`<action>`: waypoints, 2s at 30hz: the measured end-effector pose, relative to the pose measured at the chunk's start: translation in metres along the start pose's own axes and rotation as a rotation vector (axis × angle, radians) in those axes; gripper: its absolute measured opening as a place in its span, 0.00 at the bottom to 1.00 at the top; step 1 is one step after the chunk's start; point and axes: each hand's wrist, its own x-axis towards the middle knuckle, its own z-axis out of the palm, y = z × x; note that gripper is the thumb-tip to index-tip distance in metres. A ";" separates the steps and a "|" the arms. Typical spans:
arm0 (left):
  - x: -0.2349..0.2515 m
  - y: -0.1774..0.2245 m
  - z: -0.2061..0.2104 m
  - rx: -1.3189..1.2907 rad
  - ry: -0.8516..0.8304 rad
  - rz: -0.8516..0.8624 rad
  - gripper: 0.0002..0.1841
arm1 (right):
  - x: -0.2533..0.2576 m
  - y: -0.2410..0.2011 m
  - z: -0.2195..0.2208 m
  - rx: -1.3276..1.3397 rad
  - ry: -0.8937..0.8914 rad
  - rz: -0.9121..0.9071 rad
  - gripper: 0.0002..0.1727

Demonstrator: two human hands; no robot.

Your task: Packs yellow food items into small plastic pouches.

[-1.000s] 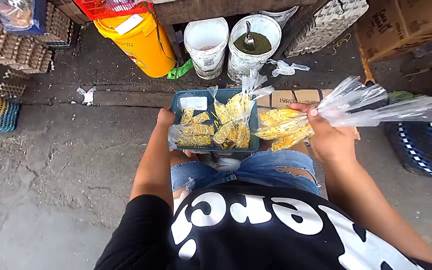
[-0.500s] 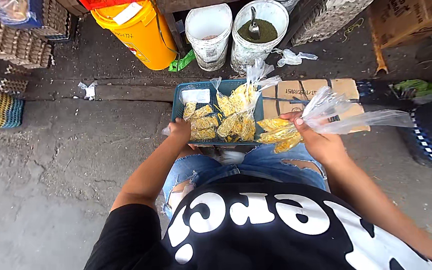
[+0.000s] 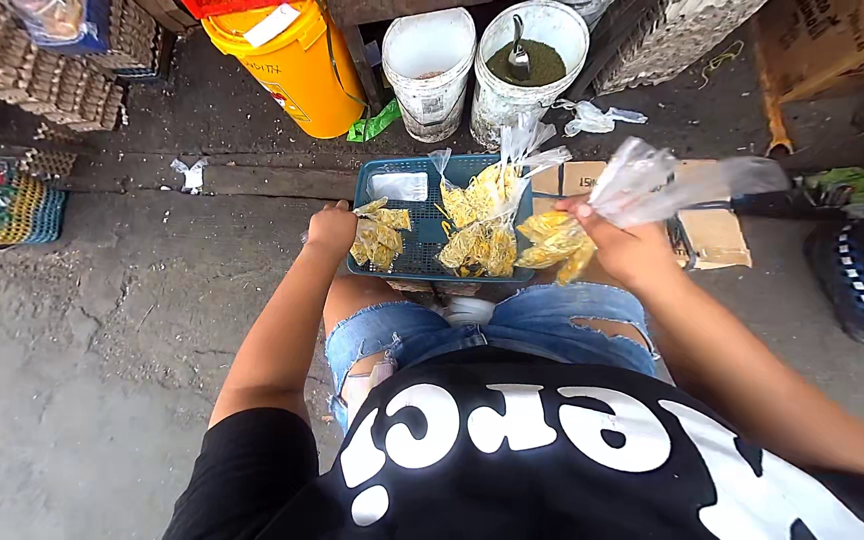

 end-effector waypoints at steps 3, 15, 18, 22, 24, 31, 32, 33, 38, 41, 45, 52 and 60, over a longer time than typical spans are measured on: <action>-0.008 -0.001 0.004 -0.011 -0.017 0.003 0.15 | 0.032 -0.014 0.034 -0.075 -0.130 0.059 0.19; -0.033 -0.013 0.017 -0.471 0.274 -0.162 0.33 | 0.095 -0.034 0.198 0.401 -0.613 0.600 0.33; -0.058 -0.015 0.007 -0.640 0.396 -0.297 0.42 | 0.089 -0.016 0.160 0.394 -0.535 0.503 0.31; -0.077 0.028 0.003 -0.619 0.831 -0.062 0.26 | 0.047 0.029 0.092 0.292 -0.324 0.553 0.25; -0.065 0.064 0.010 -0.549 0.868 0.242 0.18 | 0.028 0.042 0.071 0.208 -0.281 0.566 0.23; 0.043 0.126 0.053 -0.177 -0.043 0.518 0.19 | -0.019 0.063 0.050 -0.141 -0.323 0.379 0.24; 0.052 0.122 0.060 -0.144 -0.068 0.476 0.18 | -0.024 0.069 0.048 -0.167 -0.348 0.351 0.24; 0.058 0.117 0.065 -0.097 -0.069 0.416 0.16 | -0.028 0.075 0.047 -0.183 -0.373 0.319 0.24; 0.055 0.118 0.057 -0.017 -0.074 0.162 0.14 | -0.037 0.093 0.044 -0.047 -0.305 0.279 0.19; 0.058 0.131 0.051 -0.189 -0.037 0.215 0.19 | -0.030 0.097 0.043 0.064 -0.235 0.353 0.19; 0.066 0.166 0.050 -0.533 -0.092 0.242 0.28 | -0.025 0.091 0.044 0.163 -0.147 0.409 0.18; 0.072 0.200 0.038 -0.541 -0.175 0.267 0.18 | -0.028 0.127 0.043 0.281 0.224 0.562 0.19; 0.082 0.244 0.004 -1.002 -0.138 0.061 0.42 | -0.020 0.135 0.045 0.276 0.145 0.662 0.19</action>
